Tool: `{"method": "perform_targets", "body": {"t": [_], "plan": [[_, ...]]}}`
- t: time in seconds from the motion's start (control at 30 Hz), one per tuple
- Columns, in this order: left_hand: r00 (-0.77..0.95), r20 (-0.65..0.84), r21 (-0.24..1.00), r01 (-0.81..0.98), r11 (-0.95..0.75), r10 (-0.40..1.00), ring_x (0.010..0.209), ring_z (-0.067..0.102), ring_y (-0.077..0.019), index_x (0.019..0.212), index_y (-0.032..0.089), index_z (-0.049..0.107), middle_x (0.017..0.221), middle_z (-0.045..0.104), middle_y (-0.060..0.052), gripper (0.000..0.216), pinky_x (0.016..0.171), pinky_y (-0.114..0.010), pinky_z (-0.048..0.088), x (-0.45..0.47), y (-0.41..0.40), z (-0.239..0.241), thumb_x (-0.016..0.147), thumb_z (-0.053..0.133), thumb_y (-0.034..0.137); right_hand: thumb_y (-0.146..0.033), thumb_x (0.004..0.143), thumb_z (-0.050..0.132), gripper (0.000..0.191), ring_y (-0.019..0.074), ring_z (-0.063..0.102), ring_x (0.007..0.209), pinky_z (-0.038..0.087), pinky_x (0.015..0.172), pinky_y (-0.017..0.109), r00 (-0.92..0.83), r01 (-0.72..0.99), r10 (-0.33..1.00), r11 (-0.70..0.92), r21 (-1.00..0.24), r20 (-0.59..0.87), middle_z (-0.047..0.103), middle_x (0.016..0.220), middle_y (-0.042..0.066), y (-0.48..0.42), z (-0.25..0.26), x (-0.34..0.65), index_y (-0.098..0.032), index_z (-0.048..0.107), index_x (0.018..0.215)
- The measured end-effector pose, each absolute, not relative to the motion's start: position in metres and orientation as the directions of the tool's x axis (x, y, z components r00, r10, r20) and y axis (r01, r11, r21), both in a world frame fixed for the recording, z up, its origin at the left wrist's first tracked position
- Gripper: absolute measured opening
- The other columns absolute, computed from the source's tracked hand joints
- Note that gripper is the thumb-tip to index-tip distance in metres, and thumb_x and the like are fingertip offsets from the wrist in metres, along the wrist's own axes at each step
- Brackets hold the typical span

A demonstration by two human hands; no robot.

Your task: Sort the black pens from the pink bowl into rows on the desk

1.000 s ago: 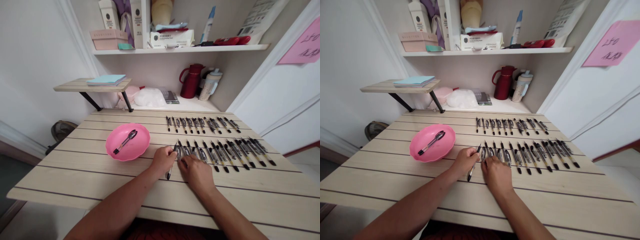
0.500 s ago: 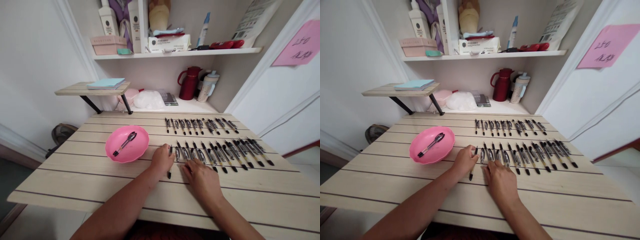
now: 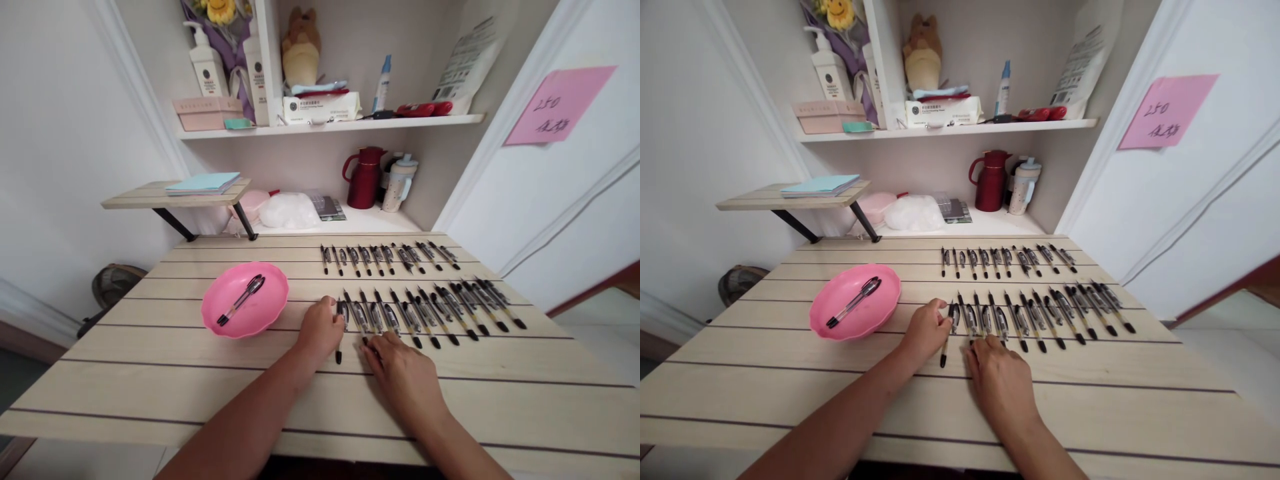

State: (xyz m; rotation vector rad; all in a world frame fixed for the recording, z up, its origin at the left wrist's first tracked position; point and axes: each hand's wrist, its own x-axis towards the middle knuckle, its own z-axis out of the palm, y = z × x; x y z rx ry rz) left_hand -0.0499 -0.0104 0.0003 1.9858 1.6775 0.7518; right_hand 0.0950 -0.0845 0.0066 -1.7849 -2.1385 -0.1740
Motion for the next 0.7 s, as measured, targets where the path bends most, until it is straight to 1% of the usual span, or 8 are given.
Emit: {"method": "perform_targets", "body": {"t": [0.1, 0.17, 0.27, 0.37, 0.5, 0.7], "plan": [[0.129, 0.118, 0.613, 0.77, -0.175, 0.985, 0.067, 0.056, -0.017, 0.098, 0.015, 0.056, 0.068, 0.061, -0.004, 0.03, 0.063, -0.025, 0.038, -0.049, -0.011, 0.001, 0.069, 0.051, 0.019, -0.041, 0.084, 0.04, 0.031, 0.0136, 0.053, 0.052, 0.024, 0.048, 0.026, -0.154, 0.965, 0.945, 0.207, -0.161, 0.289, 0.058, 0.067, 0.002, -0.089, 0.007, 0.086, -0.02, 0.054, 0.065], [0.135, 0.12, 0.591, 0.786, -0.18, 0.984, 0.067, 0.056, -0.017, 0.099, 0.015, 0.055, 0.068, 0.061, -0.004, 0.031, 0.062, -0.025, 0.037, -0.048, -0.011, 0.002, 0.068, 0.051, 0.017, -0.043, 0.081, 0.045, 0.029, 0.0152, 0.055, 0.054, 0.025, 0.049, 0.026, -0.182, 0.96, 0.947, 0.229, -0.16, 0.263, 0.059, 0.068, 0.002, -0.09, 0.008, 0.077, -0.021, 0.055, 0.066], [0.127, 0.134, 0.579, 0.795, -0.182, 0.983, 0.066, 0.056, -0.0165, 0.098, 0.015, 0.055, 0.068, 0.061, -0.004, 0.031, 0.062, -0.025, 0.037, -0.047, -0.01, 0.001, 0.068, 0.05, 0.015, -0.033, 0.08, 0.049, 0.019, 0.0169, 0.058, 0.057, 0.027, 0.051, 0.027, -0.209, 0.962, 0.945, 0.245, -0.118, 0.252, 0.06, 0.071, 0.003, -0.087, 0.008, 0.065, -0.02, 0.056, 0.069], [0.117, 0.151, 0.585, 0.79, -0.184, 0.982, 0.065, 0.055, -0.0159, 0.096, 0.016, 0.055, 0.067, 0.06, -0.003, 0.028, 0.061, -0.025, 0.037, -0.047, -0.008, -0.001, 0.069, 0.05, 0.016, -0.025, 0.082, 0.045, 0.016, 0.0163, 0.058, 0.057, 0.028, 0.051, 0.027, -0.209, 0.966, 0.946, 0.24, -0.1, 0.248, 0.06, 0.072, 0.004, -0.081, 0.009, 0.061, -0.019, 0.056, 0.072], [0.114, 0.172, 0.612, 0.766, -0.196, 0.979, 0.066, 0.055, -0.015, 0.096, 0.017, 0.055, 0.067, 0.06, -0.002, 0.027, 0.062, -0.024, 0.038, -0.048, -0.004, -0.004, 0.069, 0.05, 0.017, -0.024, 0.083, 0.042, 0.017, 0.0162, 0.058, 0.057, 0.028, 0.05, 0.027, -0.189, 0.969, 0.95, 0.221, -0.108, 0.249, 0.06, 0.073, 0.004, -0.075, 0.007, 0.062, -0.019, 0.056, 0.075], [0.122, 0.209, 0.624, 0.748, -0.228, 0.97, 0.073, 0.056, -0.0147, 0.093, 0.017, 0.057, 0.074, 0.061, -0.003, 0.024, 0.068, -0.024, 0.04, -0.05, -0.005, -0.003, 0.07, 0.05, 0.017, -0.028, 0.084, 0.042, 0.019, 0.0161, 0.057, 0.058, 0.029, 0.052, 0.027, -0.183, 0.966, 0.942, 0.224, -0.125, 0.281, 0.06, 0.074, 0.004, -0.078, 0.007, 0.061, -0.02, 0.055, 0.074]]}}
